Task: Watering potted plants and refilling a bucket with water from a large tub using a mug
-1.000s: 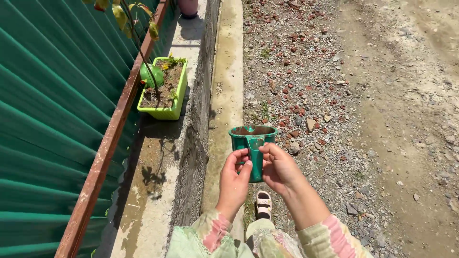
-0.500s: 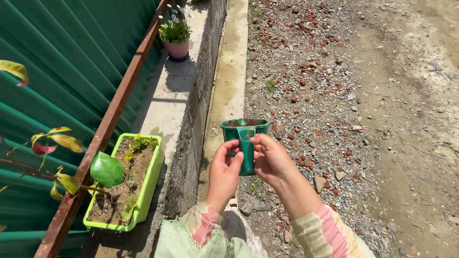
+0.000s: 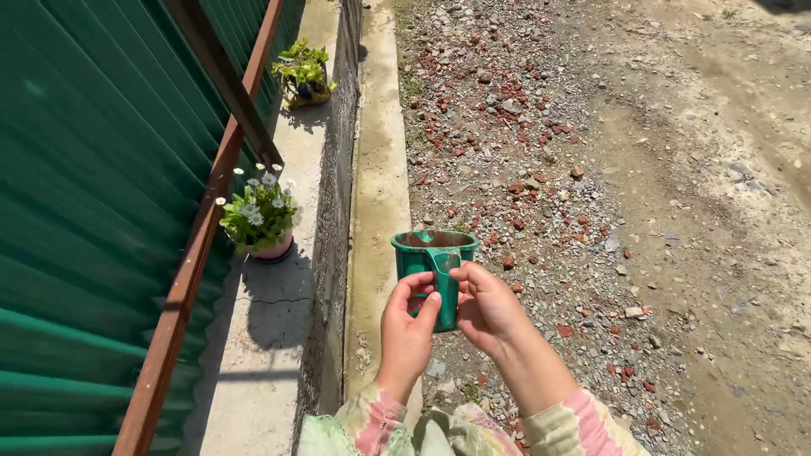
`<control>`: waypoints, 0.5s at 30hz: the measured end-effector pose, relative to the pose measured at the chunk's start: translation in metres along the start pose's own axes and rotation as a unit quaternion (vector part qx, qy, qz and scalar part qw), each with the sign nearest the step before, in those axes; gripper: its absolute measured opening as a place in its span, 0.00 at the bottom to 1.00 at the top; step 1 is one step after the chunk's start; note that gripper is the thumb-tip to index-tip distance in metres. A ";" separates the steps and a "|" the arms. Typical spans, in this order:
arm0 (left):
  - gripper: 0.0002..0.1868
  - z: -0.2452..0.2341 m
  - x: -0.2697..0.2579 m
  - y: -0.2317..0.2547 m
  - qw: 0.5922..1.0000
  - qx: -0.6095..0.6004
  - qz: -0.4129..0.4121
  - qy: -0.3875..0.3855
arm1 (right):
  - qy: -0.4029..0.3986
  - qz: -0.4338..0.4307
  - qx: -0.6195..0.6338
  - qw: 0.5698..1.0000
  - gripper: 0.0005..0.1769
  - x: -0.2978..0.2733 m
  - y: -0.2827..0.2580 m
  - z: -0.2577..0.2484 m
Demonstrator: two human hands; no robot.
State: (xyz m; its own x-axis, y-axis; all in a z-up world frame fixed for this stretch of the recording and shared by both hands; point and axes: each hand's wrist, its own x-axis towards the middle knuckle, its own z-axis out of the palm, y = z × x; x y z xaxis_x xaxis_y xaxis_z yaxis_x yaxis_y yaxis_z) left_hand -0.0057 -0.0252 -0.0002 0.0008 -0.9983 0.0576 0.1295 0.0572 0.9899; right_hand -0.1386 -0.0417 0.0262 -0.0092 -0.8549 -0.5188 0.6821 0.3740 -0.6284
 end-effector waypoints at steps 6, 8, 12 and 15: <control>0.17 0.038 0.166 -0.044 0.999 0.014 -0.035 0.009 | -0.023 -0.028 -0.006 0.999 0.12 0.157 -0.069 0.005; 0.17 0.051 0.225 -0.062 0.999 0.014 -0.028 0.012 | -0.035 -0.020 -0.007 0.999 0.12 0.203 -0.099 0.015; 0.17 0.086 0.346 -0.086 0.999 0.005 -0.037 0.023 | -0.056 -0.004 -0.013 0.998 0.10 0.322 -0.158 0.019; 0.17 0.111 0.427 -0.090 0.999 0.014 -0.046 0.021 | -0.053 0.009 -0.014 0.998 0.11 0.378 -0.215 0.040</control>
State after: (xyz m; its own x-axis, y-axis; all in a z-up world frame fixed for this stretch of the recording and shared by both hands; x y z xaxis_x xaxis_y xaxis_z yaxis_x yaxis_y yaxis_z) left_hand -0.1266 -0.4556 -0.0508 0.0309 -0.9988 -0.0388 0.1021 -0.0355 0.9941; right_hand -0.2594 -0.4595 -0.0112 0.0820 -0.8809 -0.4662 0.6606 0.3982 -0.6364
